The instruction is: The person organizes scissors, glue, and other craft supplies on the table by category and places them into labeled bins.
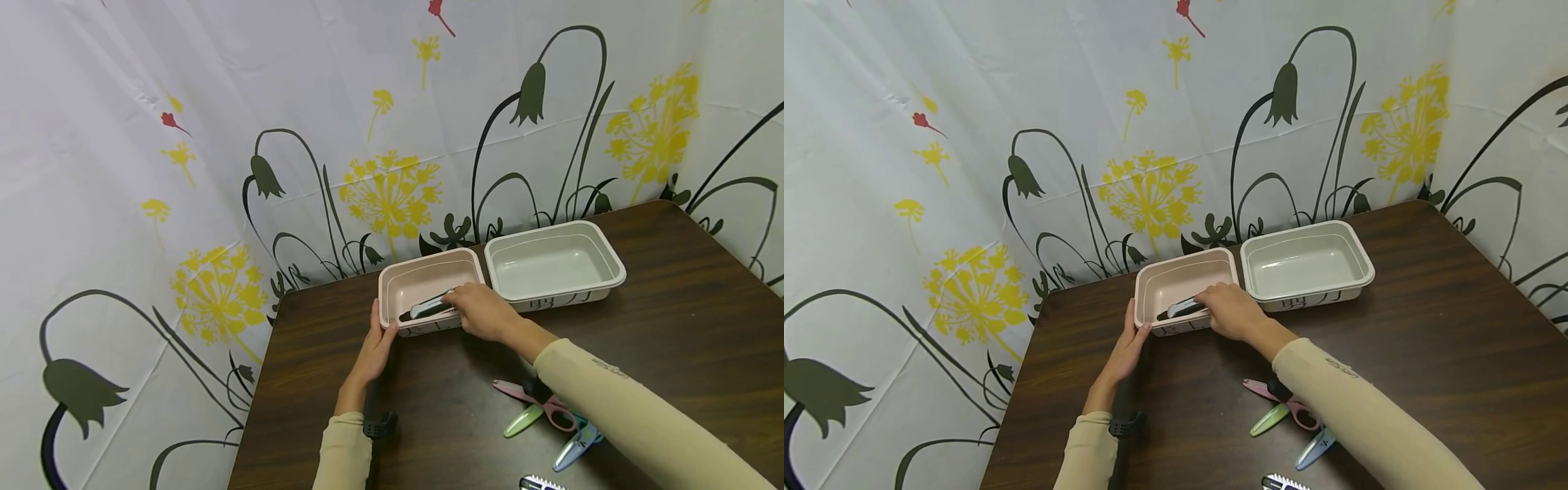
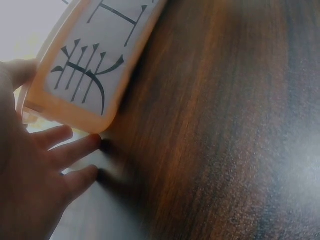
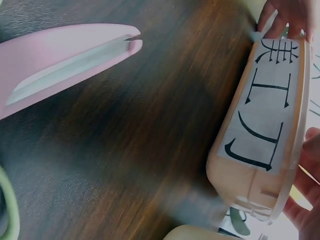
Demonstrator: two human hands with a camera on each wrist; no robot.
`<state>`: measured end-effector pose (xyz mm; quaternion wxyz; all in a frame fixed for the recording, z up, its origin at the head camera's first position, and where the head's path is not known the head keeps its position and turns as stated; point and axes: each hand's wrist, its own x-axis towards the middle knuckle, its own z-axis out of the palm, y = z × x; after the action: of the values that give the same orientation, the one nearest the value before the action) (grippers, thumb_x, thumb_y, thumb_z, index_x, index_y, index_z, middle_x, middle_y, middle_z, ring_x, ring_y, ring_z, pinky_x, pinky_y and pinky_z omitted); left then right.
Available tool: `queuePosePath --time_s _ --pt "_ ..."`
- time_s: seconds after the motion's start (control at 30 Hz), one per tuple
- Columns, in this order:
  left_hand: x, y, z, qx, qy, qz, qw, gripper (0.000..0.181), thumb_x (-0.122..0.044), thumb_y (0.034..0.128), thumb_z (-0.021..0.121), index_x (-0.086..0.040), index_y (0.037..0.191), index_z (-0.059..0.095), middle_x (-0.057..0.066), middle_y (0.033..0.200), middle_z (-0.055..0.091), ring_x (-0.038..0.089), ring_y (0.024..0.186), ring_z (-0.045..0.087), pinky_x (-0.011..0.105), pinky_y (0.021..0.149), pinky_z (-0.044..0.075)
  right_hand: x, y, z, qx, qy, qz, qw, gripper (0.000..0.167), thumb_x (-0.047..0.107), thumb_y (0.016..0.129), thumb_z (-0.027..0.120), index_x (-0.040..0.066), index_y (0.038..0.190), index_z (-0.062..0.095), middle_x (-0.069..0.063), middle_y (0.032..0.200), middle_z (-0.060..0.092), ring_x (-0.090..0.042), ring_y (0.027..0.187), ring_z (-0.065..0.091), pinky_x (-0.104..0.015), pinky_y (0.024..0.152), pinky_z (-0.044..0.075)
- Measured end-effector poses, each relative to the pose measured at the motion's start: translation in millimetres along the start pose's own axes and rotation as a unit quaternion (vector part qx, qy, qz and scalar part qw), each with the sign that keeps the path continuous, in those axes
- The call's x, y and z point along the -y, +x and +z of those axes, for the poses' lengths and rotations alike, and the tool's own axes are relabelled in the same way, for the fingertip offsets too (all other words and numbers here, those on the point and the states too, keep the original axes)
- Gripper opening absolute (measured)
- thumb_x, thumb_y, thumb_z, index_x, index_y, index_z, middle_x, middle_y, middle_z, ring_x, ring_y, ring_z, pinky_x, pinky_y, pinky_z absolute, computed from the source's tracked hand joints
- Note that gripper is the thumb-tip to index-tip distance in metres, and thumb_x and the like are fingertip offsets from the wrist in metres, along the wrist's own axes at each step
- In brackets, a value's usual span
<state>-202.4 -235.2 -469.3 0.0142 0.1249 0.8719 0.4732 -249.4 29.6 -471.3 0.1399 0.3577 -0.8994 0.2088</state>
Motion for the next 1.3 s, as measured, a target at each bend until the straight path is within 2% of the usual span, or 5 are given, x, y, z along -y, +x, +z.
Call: queuePosePath --time_s 0.2,0.47,0.8,1.1,1.3 --pt "-0.7 -0.8 -1.6 0.001 -0.005 -0.002 1.0000 0.068 -0.014 0.1053 0.044 0.000 0.156 0.000 0.032 0.156 0.015 0.047 0.141 0.023 0.057 0.112 0.019 6.0 -11.5 -6.4 -0.031 -0.019 -0.022 0.9991 0.030 0.007 0.086 0.066 0.011 0.115 0.070 -0.003 0.102 0.065 -0.026 0.101 0.060 -0.045 0.088 0.046" --pt "0.3 -1.2 -0.1 0.000 -0.001 -0.003 1.0000 0.067 -0.013 0.1053 0.043 0.001 0.156 0.001 0.030 0.157 0.013 0.043 0.142 0.022 0.055 0.113 0.018 19.5 -34.5 -21.0 -0.069 -0.035 -0.010 0.9970 0.033 0.010 0.085 0.069 0.011 0.118 0.069 -0.003 0.104 0.063 -0.024 0.098 0.059 -0.044 0.080 0.048" --pt "-0.1 -2.3 -0.6 -0.002 0.000 -0.002 1.0000 0.067 -0.013 0.1050 0.044 0.001 0.156 0.002 0.030 0.157 0.014 0.044 0.141 0.023 0.057 0.112 0.019 44.1 -69.3 -46.5 -0.045 -0.022 0.021 0.9985 0.039 0.017 0.081 0.077 0.015 0.119 0.070 0.000 0.105 0.065 -0.020 0.093 0.060 -0.041 0.079 0.048" --pt "2.3 -1.9 -0.8 -0.001 0.000 -0.006 1.0000 0.068 -0.013 0.1046 0.045 0.002 0.155 0.002 0.032 0.156 0.016 0.045 0.141 0.025 0.057 0.112 0.020 64.5 -125.3 -56.7 -0.005 0.021 0.034 0.9992 0.035 0.023 0.081 0.079 0.018 0.114 0.071 0.009 0.101 0.064 -0.011 0.090 0.062 -0.038 0.073 0.051" --pt "32.9 6.4 5.3 -0.012 -0.003 0.004 0.9999 0.069 -0.019 0.1061 0.043 -0.004 0.157 0.000 0.026 0.159 0.013 0.041 0.143 0.023 0.057 0.112 0.018 66.9 -168.1 -52.1 -0.014 0.054 0.025 0.9981 0.037 0.021 0.077 0.081 0.024 0.112 0.072 0.021 0.096 0.057 0.001 0.077 0.051 -0.029 0.062 0.047"
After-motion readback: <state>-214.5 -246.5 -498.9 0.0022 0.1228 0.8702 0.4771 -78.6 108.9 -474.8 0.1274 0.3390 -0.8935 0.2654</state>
